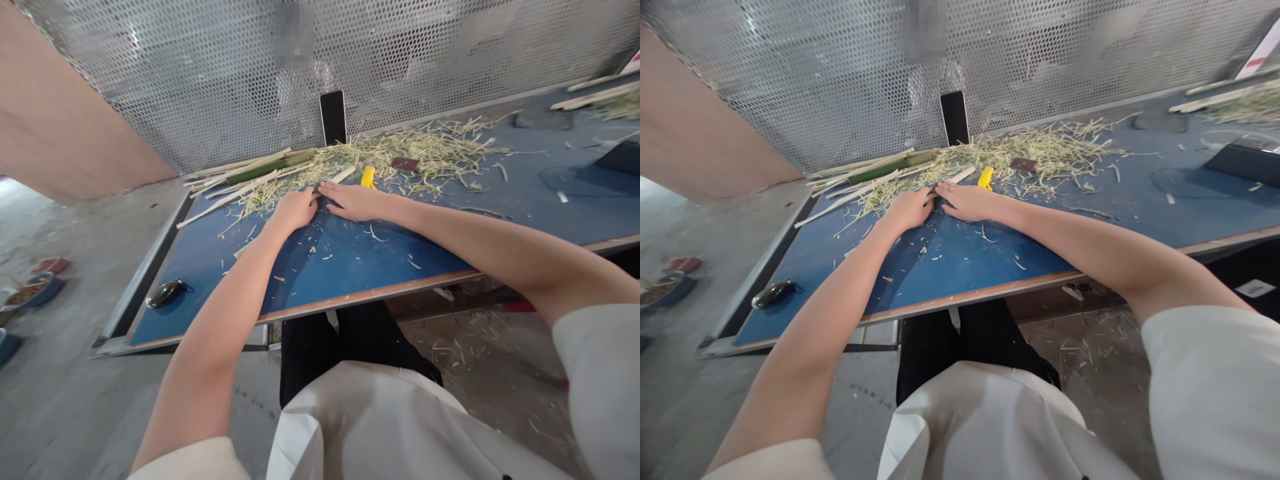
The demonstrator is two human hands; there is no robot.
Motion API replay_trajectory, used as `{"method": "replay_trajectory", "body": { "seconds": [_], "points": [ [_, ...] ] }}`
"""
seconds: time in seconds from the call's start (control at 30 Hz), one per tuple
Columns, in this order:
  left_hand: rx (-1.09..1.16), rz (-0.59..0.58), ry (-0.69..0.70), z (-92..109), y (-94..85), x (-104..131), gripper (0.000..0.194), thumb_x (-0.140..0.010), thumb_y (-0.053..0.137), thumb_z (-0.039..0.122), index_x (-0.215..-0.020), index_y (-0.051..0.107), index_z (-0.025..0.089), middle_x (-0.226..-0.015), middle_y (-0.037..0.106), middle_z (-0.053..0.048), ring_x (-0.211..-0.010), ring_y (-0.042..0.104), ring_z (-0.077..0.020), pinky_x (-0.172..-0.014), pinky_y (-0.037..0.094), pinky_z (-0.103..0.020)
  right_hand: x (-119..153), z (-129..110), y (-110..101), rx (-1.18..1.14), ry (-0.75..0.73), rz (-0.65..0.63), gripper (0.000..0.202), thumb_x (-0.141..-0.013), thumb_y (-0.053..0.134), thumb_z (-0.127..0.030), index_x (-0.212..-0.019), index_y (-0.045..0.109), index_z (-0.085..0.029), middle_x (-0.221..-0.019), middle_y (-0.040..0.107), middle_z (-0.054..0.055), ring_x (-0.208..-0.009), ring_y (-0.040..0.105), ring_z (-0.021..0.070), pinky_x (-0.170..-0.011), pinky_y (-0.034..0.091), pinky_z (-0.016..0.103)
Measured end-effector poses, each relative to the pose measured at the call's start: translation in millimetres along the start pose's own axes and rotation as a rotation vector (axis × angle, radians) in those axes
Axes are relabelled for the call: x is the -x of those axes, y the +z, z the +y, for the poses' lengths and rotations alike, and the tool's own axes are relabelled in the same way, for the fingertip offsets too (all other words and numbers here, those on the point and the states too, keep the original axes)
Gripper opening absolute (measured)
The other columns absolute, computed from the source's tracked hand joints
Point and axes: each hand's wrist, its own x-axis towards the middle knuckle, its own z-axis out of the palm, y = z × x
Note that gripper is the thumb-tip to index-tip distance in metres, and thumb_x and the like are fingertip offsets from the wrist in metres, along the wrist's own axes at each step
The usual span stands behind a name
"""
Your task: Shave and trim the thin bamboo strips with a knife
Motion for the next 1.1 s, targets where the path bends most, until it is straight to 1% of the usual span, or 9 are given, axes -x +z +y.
{"method": "replay_trajectory", "body": {
  "seconds": [0.27, 0.37, 0.5, 0.63, 0.83, 1.1],
  "points": [
    [0.011, 0.010, 0.003, -0.1, 0.9, 0.2, 0.046, -0.115, 0.044, 0.038, -0.151, 0.065, 0.018, -0.127, 0.081, -0.021, -0.117, 0.077, -0.0384, -0.100, 0.058, -0.048, 0.9, 3.7, 1.6, -0.028, -0.048, 0.033, 0.081, -0.113, 0.042, -0.056, -0.185, 0.030, -0.019, -0.186, 0.035, 0.009, -0.172, 0.033, 0.0382, -0.140, 0.035, 0.062],
    [0.020, 0.010, -0.003, -0.3, 1.7, -0.3, 0.046, -0.115, 0.045, 0.038, -0.152, 0.065, 0.019, -0.128, 0.081, -0.021, -0.119, 0.077, -0.0387, -0.101, 0.057, -0.048, 0.8, 4.9, 2.4, -0.030, -0.054, 0.041, 0.081, -0.113, 0.042, -0.056, -0.184, 0.030, -0.019, -0.186, 0.036, 0.010, -0.172, 0.034, 0.0382, -0.140, 0.034, 0.062],
    [0.014, 0.012, 0.004, -0.3, 2.3, -1.0, 0.045, -0.115, 0.044, 0.037, -0.152, 0.064, 0.019, -0.128, 0.081, -0.021, -0.119, 0.077, -0.0384, -0.100, 0.057, -0.047, 0.8, 3.7, 1.1, -0.034, -0.044, 0.021, 0.083, -0.113, 0.042, -0.056, -0.184, 0.030, -0.016, -0.187, 0.031, 0.011, -0.172, 0.032, 0.0403, -0.140, 0.033, 0.064],
    [0.015, 0.008, 0.005, 0.2, 2.0, -1.2, 0.044, -0.116, 0.045, 0.037, -0.149, 0.065, 0.018, -0.129, 0.080, -0.021, -0.120, 0.077, -0.0379, -0.100, 0.057, -0.046, 1.2, 2.3, -0.6, -0.017, -0.013, 0.000, 0.082, -0.113, 0.040, -0.056, -0.182, 0.033, -0.013, -0.187, 0.032, 0.014, -0.172, 0.033, 0.0396, -0.139, 0.035, 0.063],
    [0.014, 0.010, 0.000, 1.5, 0.9, -0.1, 0.044, -0.115, 0.045, 0.036, -0.149, 0.066, 0.018, -0.130, 0.081, -0.020, -0.121, 0.077, -0.0374, -0.100, 0.058, -0.045, 2.2, 5.9, 1.5, -0.031, -0.064, 0.039, 0.082, -0.113, 0.044, -0.056, -0.184, 0.031, -0.018, -0.186, 0.036, 0.011, -0.171, 0.037, 0.0391, -0.139, 0.035, 0.062],
    [0.026, 0.010, 0.010, 0.6, 2.0, -0.6, 0.046, -0.115, 0.044, 0.036, -0.151, 0.065, 0.017, -0.130, 0.080, -0.022, -0.120, 0.077, -0.0382, -0.102, 0.057, -0.047, 1.5, 5.4, 3.2, -0.020, -0.055, 0.039, 0.083, -0.113, 0.044, -0.054, -0.185, 0.028, -0.017, -0.186, 0.035, 0.011, -0.171, 0.036, 0.0386, -0.140, 0.035, 0.061]
  ]
}}
